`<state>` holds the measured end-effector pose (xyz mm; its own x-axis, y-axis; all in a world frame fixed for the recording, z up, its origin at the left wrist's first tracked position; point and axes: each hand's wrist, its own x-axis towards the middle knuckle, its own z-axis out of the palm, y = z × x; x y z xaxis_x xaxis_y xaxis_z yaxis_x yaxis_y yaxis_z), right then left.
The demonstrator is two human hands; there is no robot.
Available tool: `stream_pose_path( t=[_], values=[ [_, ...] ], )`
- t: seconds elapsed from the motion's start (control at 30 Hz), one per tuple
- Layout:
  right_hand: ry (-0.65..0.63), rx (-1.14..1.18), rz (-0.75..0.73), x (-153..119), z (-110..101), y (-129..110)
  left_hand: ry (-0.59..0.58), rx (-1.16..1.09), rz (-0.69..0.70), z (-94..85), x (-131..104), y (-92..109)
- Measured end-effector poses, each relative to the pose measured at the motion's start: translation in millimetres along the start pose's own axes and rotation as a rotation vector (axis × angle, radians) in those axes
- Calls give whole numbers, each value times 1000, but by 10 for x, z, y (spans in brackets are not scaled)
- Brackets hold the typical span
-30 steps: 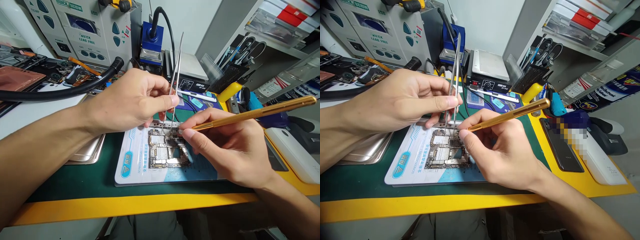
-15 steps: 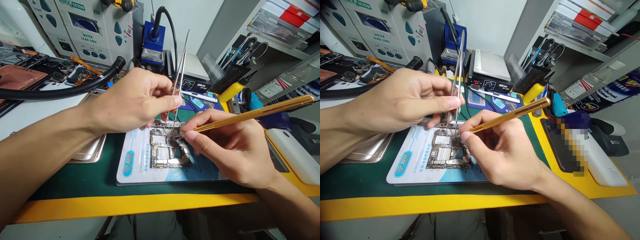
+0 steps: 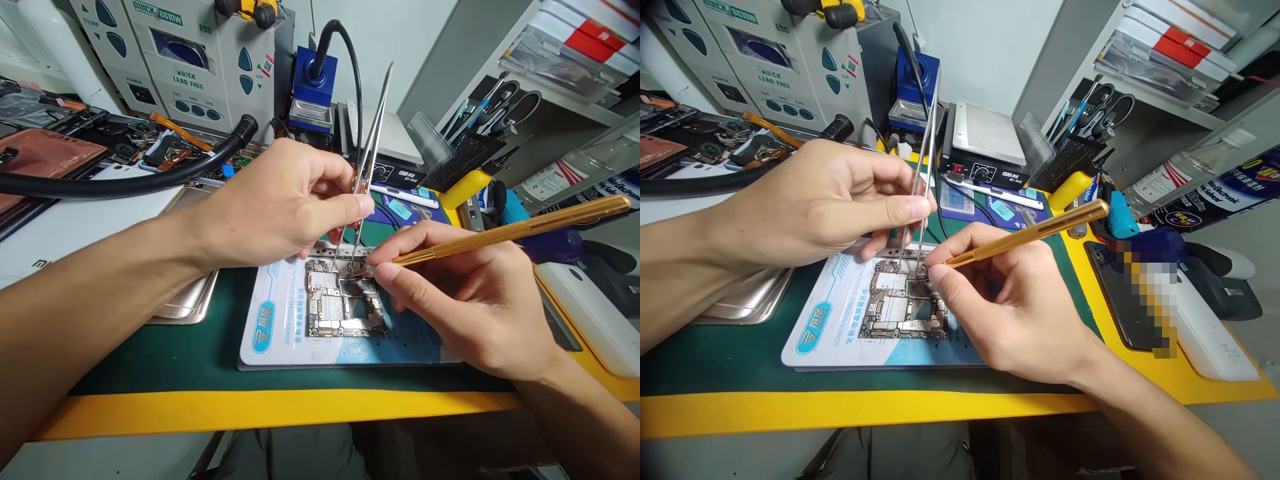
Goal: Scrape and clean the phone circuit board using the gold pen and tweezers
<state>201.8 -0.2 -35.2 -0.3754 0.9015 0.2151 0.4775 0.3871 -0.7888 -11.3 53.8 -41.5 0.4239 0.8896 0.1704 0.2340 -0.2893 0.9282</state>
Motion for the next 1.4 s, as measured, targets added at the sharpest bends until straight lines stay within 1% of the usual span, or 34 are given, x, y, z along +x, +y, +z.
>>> stream_pose_path(
  t=[0.3,0.5,0.6,0.83,0.93,1.03,1.1,1.2,1.3,1.4],
  values=[
    [1,-1,14,-6,5,-6,15,-32,-11,-5,1,3],
    [71,15,53,-6,0,2,14,-18,-7,-4,15,-11],
    [94,18,50,-17,3,14,16,-17,-4,-4,12,-4],
    [38,30,31,-9,16,11,23,-24,-46,1,-1,22],
    [38,39,39,3,17,14,27,-17,-47,-2,-1,16],
    [49,88,73,16,2,22,26,-7,-60,-20,-15,37],
    [46,141,111,28,-15,30,21,3,-98,-34,-29,70],
    [37,242,164,45,-37,44,43,-7,-126,-40,-42,106],
    [36,294,184,44,-44,53,92,-37,-126,-29,-30,96],
    [45,284,186,30,-39,51,106,-60,-150,-19,-10,64]
  ],
)
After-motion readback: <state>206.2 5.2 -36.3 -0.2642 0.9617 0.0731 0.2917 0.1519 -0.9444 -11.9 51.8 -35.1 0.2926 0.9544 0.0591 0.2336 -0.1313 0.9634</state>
